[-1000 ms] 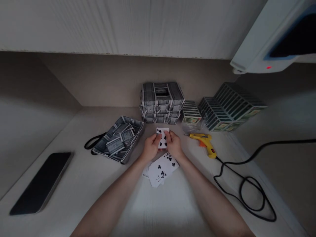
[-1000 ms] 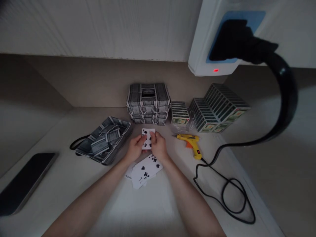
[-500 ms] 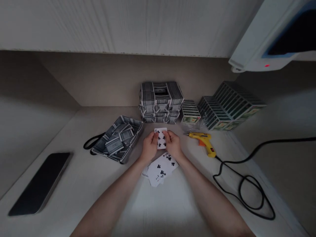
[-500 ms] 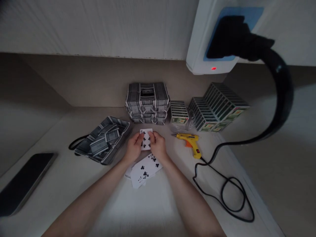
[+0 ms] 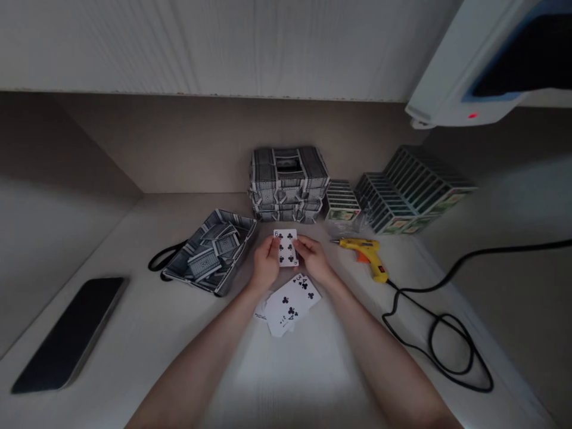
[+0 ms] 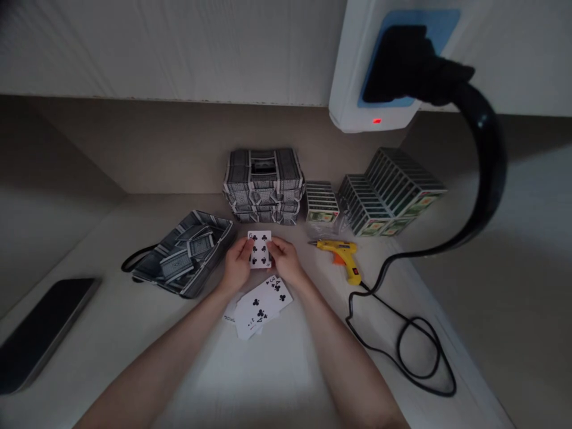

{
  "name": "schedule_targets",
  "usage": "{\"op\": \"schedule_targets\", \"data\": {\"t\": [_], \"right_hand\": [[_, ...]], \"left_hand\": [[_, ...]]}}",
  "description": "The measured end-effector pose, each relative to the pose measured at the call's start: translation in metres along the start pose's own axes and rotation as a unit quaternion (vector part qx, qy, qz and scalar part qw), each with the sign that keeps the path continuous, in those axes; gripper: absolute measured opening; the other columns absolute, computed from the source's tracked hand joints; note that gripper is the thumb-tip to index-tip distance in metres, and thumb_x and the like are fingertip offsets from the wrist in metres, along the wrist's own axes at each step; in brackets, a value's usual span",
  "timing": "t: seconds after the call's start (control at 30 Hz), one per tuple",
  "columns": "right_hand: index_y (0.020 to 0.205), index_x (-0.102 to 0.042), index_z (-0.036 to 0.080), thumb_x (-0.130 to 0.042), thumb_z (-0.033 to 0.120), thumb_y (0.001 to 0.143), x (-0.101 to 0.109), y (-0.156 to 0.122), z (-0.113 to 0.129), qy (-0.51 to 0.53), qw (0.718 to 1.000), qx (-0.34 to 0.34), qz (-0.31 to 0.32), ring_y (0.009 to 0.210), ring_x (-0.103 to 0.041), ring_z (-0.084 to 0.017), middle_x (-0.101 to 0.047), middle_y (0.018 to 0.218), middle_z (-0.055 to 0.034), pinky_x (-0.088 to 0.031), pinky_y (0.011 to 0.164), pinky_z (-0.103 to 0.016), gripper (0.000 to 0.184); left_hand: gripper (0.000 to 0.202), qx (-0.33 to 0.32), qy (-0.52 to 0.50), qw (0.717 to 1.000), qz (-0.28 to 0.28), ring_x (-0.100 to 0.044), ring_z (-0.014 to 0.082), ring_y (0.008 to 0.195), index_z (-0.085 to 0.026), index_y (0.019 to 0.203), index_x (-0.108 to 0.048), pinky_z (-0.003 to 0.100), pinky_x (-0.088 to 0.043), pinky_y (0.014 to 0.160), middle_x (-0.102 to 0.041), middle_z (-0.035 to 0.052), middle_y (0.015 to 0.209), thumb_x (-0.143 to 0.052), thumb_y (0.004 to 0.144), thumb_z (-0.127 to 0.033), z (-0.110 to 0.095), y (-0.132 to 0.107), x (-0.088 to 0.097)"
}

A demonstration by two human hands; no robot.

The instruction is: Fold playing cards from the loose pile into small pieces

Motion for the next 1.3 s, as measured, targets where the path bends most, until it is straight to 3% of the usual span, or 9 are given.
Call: {"op": "schedule_targets", "data": {"t": [0.3, 0.57, 0.8, 1.07, 1.3], "right_hand": [[0.095, -0.062, 0.018, -0.055, 0.047, 0.073, -0.002, 0.0, 0.0, -0.006, 1.0, 0.019, -0.019, 0.045, -0.043, -0.011, -0.05, 0.057, 0.0022, -0.042, 0.035, -0.023, 0.037], [0.099, -0.051, 0.022, -0.054, 0.047, 0.075, -0.001, -0.001, -0.007, 0.007, 1.0, 0.001, -0.015, 0.044, -0.047, -0.01, -0.051, 0.059, 0.0042, -0.041, 0.036, -0.022, 0.034], [0.101, -0.048, 0.023, -0.054, 0.048, 0.076, -0.001, 0.0, -0.009, 0.004, 1.0, 0.008, -0.01, 0.043, -0.046, -0.01, -0.051, 0.059, 0.0051, -0.042, 0.037, -0.023, 0.036], [0.097, -0.048, 0.022, -0.053, 0.05, 0.075, -0.003, -0.001, -0.004, 0.0, 1.0, 0.013, -0.014, 0.042, -0.045, -0.01, -0.049, 0.056, 0.0053, -0.041, 0.036, -0.023, 0.036], [0.097, -0.048, 0.022, -0.052, 0.048, 0.076, -0.003, -0.002, -0.001, -0.008, 0.999, 0.022, -0.027, 0.045, -0.047, -0.012, -0.049, 0.055, 0.0053, -0.042, 0.042, -0.024, 0.034]], "left_hand": [[0.025, -0.01, -0.023, 1.0, 0.008, -0.05, 0.0104, 0.057, -0.018, 0.096, -0.055, 0.021, -0.039, 0.054, -0.058, -0.001, 0.07, -0.045, 0.081, -0.036, -0.001, -0.002, -0.001], [0.024, 0.003, -0.037, 0.999, 0.007, -0.05, 0.0102, 0.057, -0.018, 0.097, -0.053, 0.021, -0.04, 0.054, -0.058, -0.0012, 0.072, -0.046, 0.08, -0.034, -0.002, -0.002, -0.001], [0.038, -0.019, -0.05, 0.999, 0.006, -0.056, 0.0142, 0.081, -0.021, 0.117, -0.048, 0.027, -0.046, 0.069, -0.058, 0.006, 0.106, -0.045, 0.08, -0.028, -0.004, -0.001, -0.001], [0.03, -0.007, -0.056, 0.998, 0.002, -0.058, 0.0134, 0.073, -0.02, 0.109, -0.053, 0.026, -0.047, 0.068, -0.063, 0.0032, 0.088, -0.047, 0.081, -0.031, 0.001, 0.0, -0.002], [0.03, -0.003, -0.051, 0.999, 0.006, -0.056, 0.0123, 0.07, -0.02, 0.108, -0.052, 0.023, -0.045, 0.064, -0.061, 0.0029, 0.088, -0.047, 0.081, -0.032, 0.004, 0.0, -0.001]]}}
Point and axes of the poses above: each hand's wrist, its own y-axis towards the middle knuckle, its own x-axis out of the back of the hand, z = x × y, the point moved 3 cm from there along y, towards the middle knuckle
